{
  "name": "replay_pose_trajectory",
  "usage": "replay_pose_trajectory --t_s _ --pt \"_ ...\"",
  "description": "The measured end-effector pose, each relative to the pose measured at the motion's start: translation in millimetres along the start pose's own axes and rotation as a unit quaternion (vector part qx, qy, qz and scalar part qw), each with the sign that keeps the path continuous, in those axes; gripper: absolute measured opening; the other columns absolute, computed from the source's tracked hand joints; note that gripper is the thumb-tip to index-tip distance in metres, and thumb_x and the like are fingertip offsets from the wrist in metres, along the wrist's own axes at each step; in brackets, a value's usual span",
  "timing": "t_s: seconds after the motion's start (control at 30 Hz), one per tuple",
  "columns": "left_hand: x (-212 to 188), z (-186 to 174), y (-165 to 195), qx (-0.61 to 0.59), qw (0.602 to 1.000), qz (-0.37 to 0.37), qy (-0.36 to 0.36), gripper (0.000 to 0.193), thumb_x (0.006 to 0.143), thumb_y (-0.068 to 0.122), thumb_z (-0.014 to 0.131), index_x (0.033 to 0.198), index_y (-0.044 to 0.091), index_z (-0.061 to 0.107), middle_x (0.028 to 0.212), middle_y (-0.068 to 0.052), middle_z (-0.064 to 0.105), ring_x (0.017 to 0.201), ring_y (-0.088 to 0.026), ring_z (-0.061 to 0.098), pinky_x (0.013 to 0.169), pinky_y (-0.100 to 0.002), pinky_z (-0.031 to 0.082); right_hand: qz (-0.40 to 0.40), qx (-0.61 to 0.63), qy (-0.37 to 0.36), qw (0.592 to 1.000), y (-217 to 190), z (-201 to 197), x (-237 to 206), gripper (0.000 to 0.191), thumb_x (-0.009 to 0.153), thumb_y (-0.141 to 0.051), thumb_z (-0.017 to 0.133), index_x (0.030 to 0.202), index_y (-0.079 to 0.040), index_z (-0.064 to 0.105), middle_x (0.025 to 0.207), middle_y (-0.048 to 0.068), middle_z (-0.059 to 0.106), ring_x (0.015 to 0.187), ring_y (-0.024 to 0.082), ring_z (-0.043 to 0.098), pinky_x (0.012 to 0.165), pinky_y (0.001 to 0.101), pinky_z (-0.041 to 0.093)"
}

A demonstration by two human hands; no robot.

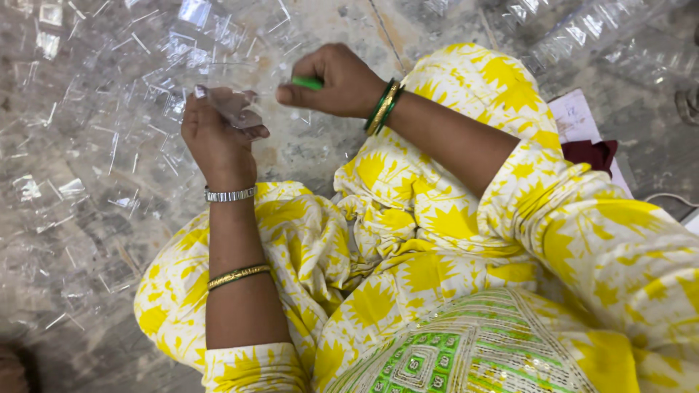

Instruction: The person sits on the floor and folds clear plastic sheets into small box shapes, using a green utility knife to cut and score the plastic edges. They handle one piece at a time, pressing folds and setting finished boxes aside among scattered plastic scraps.

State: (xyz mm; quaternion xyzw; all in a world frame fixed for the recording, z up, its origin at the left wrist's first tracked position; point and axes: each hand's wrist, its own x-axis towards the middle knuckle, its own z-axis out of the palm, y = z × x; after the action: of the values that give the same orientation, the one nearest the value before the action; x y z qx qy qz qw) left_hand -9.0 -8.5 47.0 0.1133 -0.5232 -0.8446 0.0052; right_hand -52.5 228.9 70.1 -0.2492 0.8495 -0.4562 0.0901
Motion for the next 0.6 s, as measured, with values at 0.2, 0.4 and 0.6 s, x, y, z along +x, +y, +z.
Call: replay_pose_trajectory --t_s 0.2,0.4,0.6 --pt "-3 19 3 -0.002 0.996 -0.081 -0.026 0.031 0.111 0.033 0.048 0.129 0.008 0.05 0.103 -0.014 0.07 0.082 -0.025 0.072 0.071 -0.04 0.064 -0.204 0.118 0.063 0.97 -1 -12 -1 0.026 0.094 -0.021 0.09 0.104 -0.003 0.074 0.103 0.006 0.065 0.101 0.017 0.064 0.09 0.0335 0.052" --pt "-7 16 3 -0.094 0.974 -0.153 -0.138 0.05 0.113 0.043 0.04 0.143 0.003 0.046 0.108 -0.019 0.069 0.093 -0.038 0.074 0.083 -0.046 0.064 -0.141 0.176 0.034 0.974 4 -32 1 0.014 0.097 -0.011 0.087 0.101 -0.007 0.074 0.113 0.005 0.068 0.111 0.018 0.066 0.101 0.0338 0.055" --pt "-4 11 8 -0.064 0.954 -0.219 -0.196 0.071 0.106 0.061 0.032 0.144 0.001 0.045 0.108 -0.029 0.07 0.086 -0.041 0.074 0.075 -0.046 0.062 -0.205 0.137 0.07 0.967 3 -14 -3 0.004 0.107 -0.008 0.077 0.11 -0.006 0.075 0.129 0.007 0.065 0.124 0.02 0.065 0.106 0.0357 0.054"
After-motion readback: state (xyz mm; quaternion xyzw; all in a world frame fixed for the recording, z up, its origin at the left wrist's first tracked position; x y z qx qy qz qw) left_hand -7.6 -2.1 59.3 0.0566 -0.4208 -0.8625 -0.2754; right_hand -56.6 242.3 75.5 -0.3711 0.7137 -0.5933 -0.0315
